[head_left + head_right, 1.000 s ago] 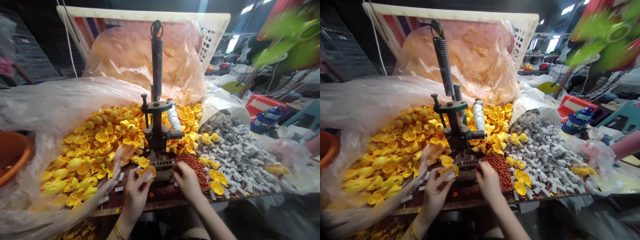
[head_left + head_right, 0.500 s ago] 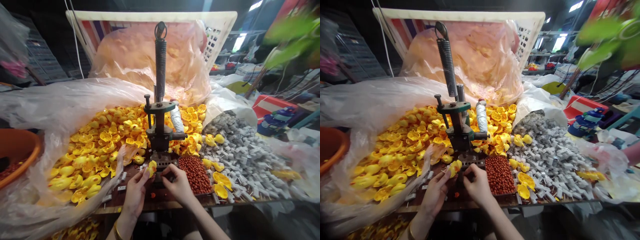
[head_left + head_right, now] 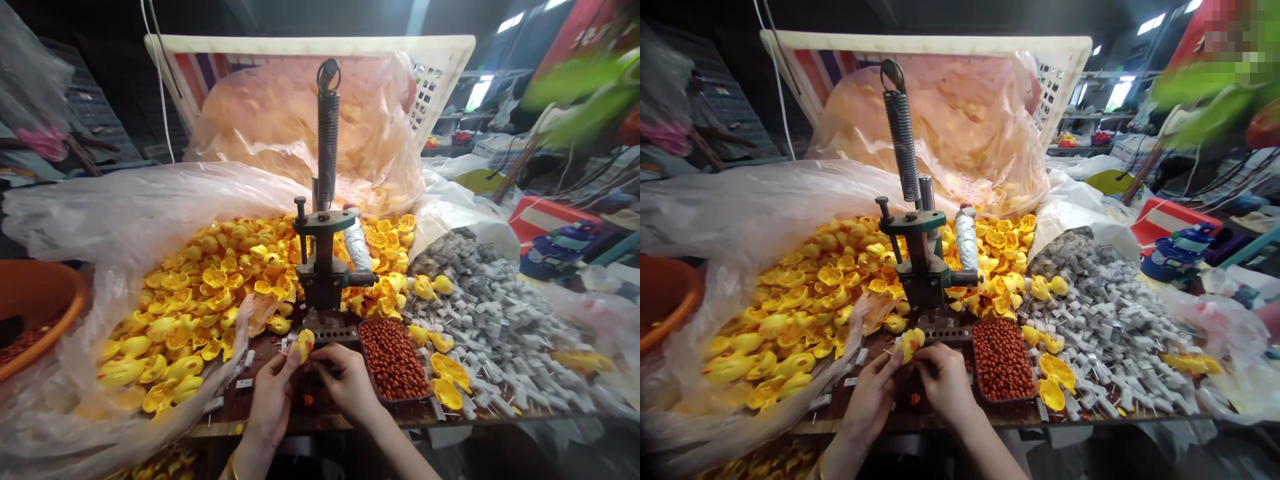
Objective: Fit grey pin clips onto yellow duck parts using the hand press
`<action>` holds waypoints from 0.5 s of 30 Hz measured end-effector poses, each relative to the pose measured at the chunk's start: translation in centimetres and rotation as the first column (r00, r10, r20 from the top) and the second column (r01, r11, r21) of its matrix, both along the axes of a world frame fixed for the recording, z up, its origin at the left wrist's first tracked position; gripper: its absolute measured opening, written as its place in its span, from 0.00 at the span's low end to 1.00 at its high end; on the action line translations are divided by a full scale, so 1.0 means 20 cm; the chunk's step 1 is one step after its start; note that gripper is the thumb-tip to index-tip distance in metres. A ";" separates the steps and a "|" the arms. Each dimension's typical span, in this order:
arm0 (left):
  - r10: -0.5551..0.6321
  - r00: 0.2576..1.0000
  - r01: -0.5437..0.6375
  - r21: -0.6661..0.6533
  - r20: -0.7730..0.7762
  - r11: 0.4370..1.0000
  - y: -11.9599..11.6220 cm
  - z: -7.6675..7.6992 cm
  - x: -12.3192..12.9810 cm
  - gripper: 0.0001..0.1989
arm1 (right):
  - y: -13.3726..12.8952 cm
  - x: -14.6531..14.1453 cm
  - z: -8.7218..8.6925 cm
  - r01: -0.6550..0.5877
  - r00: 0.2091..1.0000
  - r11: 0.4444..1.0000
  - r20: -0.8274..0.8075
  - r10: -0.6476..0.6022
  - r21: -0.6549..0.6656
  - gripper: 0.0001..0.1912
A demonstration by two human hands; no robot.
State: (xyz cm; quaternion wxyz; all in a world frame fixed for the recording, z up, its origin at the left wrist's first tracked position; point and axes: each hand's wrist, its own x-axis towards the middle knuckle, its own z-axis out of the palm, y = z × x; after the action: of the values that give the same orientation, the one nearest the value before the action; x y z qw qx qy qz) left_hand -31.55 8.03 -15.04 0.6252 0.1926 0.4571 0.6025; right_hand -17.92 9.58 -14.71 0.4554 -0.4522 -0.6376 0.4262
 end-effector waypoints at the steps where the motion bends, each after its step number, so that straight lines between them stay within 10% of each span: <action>1: 0.000 1.000 0.000 0.001 -0.004 1.000 0.00 0.00 0.00 0.21 | 0.00 0.00 0.00 0.009 1.000 0.999 -0.029 -0.010 -0.036 0.08; 6: -0.021 0.998 0.022 0.018 -0.063 1.000 0.01 -0.02 0.00 0.21 | 0.02 -0.01 -0.04 0.055 0.980 0.974 -0.175 -0.095 -0.219 0.06; 15: 0.027 0.999 -0.027 -0.007 -0.038 1.000 0.10 0.02 0.00 0.25 | 0.11 -0.01 -0.05 0.115 0.976 0.984 -0.166 -0.138 -0.138 0.06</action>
State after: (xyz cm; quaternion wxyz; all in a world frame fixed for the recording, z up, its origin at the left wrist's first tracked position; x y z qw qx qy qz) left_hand -31.50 10.12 -14.70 0.6089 0.1956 0.4738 0.6054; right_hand -18.09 11.72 -15.64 0.5061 -0.4809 -0.5364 0.4743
